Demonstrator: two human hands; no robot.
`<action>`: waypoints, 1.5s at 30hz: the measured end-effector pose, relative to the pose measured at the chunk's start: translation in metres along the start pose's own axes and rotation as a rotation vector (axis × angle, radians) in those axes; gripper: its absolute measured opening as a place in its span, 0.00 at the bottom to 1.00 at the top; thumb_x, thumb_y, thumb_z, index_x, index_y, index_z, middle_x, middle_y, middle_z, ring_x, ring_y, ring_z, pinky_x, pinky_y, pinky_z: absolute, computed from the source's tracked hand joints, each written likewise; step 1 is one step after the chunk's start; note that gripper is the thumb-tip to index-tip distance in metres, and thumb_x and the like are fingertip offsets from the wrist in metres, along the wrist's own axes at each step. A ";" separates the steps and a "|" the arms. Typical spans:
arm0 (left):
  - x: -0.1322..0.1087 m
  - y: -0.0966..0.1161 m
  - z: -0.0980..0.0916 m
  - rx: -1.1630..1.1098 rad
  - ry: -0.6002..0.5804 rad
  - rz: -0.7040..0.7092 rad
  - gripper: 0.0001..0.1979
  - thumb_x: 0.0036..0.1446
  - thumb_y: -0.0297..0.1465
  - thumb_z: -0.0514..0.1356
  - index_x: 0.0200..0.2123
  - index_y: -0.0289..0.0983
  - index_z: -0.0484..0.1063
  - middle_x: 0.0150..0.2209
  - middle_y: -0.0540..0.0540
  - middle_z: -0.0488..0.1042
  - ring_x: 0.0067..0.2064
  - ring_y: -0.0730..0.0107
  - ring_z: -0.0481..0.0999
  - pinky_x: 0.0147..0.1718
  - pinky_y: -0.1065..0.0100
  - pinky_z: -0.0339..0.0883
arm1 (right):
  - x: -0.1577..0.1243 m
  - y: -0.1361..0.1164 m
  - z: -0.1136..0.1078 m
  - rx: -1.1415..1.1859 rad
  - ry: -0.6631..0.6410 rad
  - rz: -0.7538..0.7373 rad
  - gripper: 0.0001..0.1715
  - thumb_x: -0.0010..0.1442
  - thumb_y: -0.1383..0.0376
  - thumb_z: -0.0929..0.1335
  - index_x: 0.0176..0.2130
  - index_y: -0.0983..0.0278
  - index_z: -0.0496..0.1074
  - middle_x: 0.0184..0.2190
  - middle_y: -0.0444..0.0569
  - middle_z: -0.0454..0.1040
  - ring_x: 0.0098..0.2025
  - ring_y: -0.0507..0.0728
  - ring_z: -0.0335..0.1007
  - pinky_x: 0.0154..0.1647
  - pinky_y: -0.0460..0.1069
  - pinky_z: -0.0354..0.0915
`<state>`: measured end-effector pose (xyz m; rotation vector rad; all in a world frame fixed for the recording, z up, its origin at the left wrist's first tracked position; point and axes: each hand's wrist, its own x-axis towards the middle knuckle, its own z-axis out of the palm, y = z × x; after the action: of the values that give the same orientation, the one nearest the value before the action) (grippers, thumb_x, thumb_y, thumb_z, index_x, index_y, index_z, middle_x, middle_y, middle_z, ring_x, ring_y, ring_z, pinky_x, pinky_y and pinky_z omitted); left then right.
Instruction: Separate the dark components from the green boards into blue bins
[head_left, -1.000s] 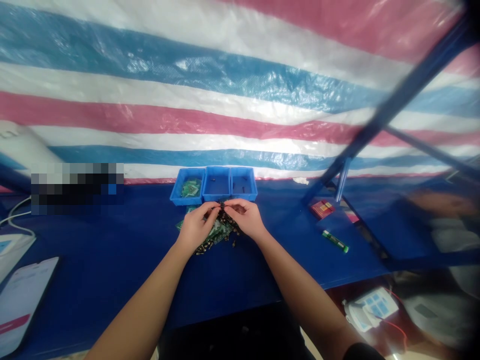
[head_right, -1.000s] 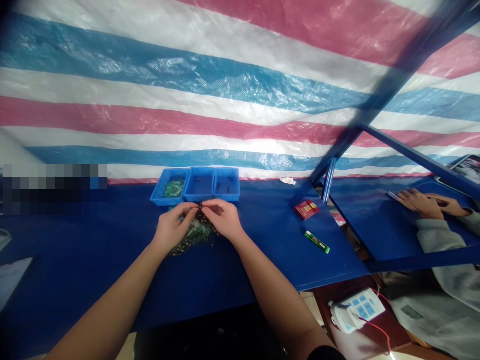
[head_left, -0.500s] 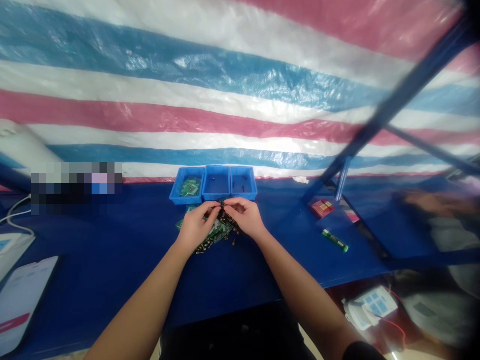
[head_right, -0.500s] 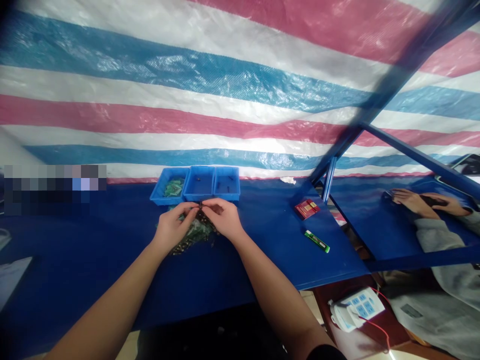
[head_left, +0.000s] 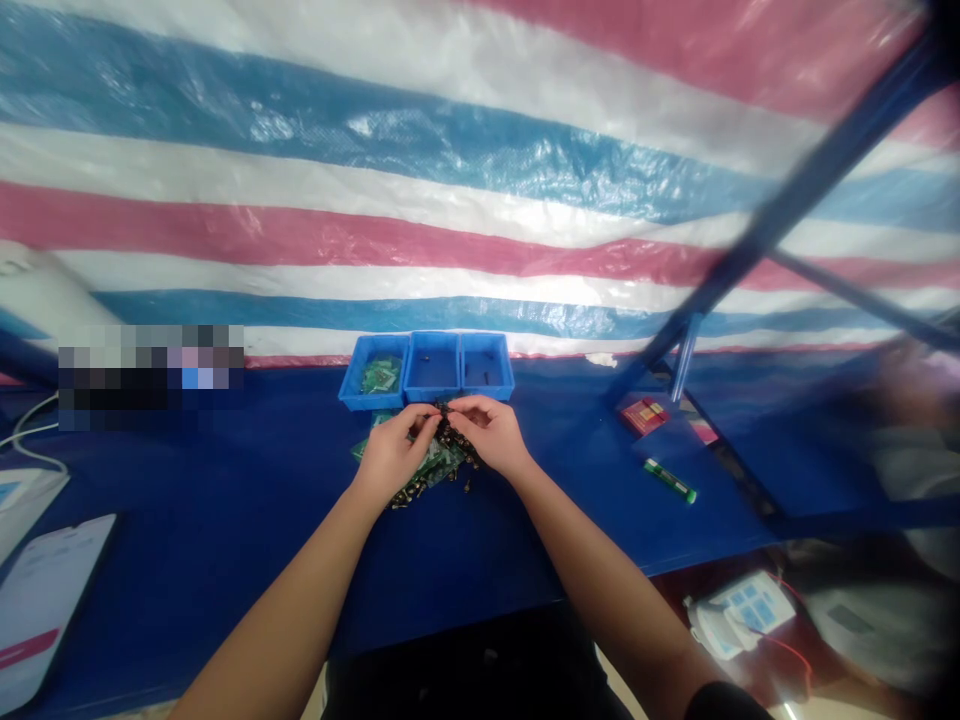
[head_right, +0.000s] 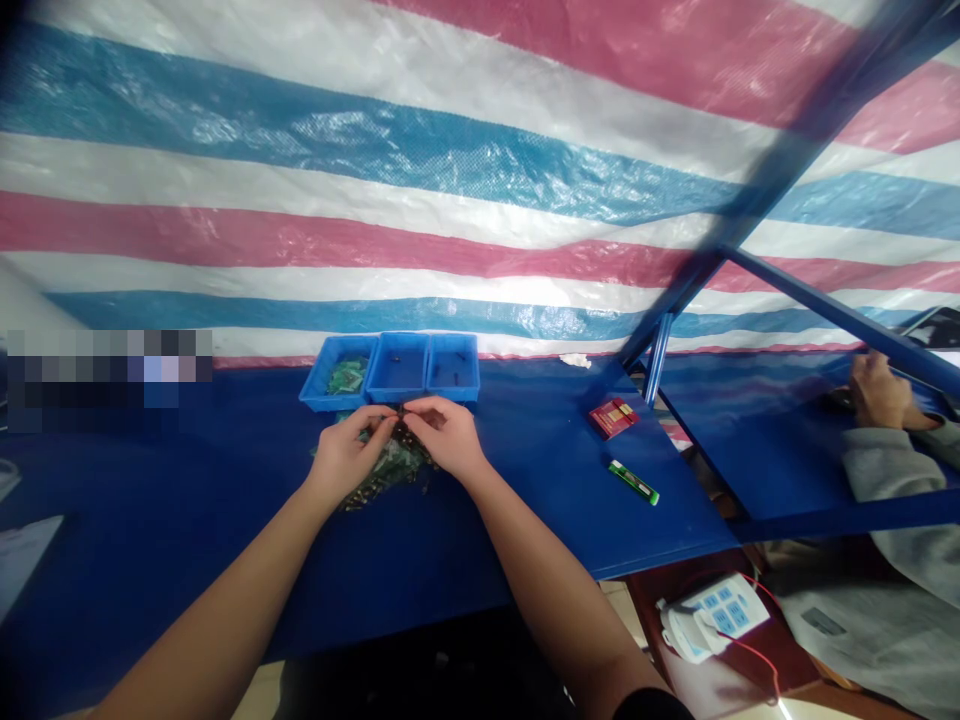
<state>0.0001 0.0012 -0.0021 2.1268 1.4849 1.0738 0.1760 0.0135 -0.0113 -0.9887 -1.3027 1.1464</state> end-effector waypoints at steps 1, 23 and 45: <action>0.000 0.000 0.000 -0.001 -0.003 -0.002 0.15 0.64 0.42 0.54 0.42 0.39 0.73 0.27 0.50 0.74 0.27 0.73 0.73 0.24 0.75 0.63 | 0.000 0.000 0.000 0.005 -0.001 0.000 0.13 0.52 0.59 0.73 0.38 0.62 0.78 0.37 0.50 0.79 0.38 0.57 0.77 0.43 0.53 0.73; 0.000 0.000 0.000 -0.008 0.011 -0.013 0.17 0.63 0.44 0.54 0.46 0.39 0.71 0.28 0.50 0.76 0.27 0.71 0.75 0.25 0.74 0.64 | -0.001 -0.008 -0.001 0.052 -0.024 0.047 0.14 0.52 0.58 0.74 0.38 0.63 0.77 0.35 0.49 0.80 0.36 0.57 0.77 0.43 0.52 0.73; 0.000 0.006 -0.004 0.012 -0.024 0.000 0.15 0.64 0.40 0.52 0.42 0.38 0.74 0.30 0.49 0.78 0.27 0.71 0.75 0.26 0.73 0.64 | 0.011 -0.004 -0.015 0.237 0.196 0.209 0.18 0.46 0.58 0.75 0.37 0.66 0.76 0.28 0.48 0.78 0.29 0.54 0.73 0.34 0.51 0.72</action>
<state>0.0016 -0.0020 0.0041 2.1401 1.4845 1.0382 0.1903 0.0252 -0.0064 -1.0484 -0.9007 1.2933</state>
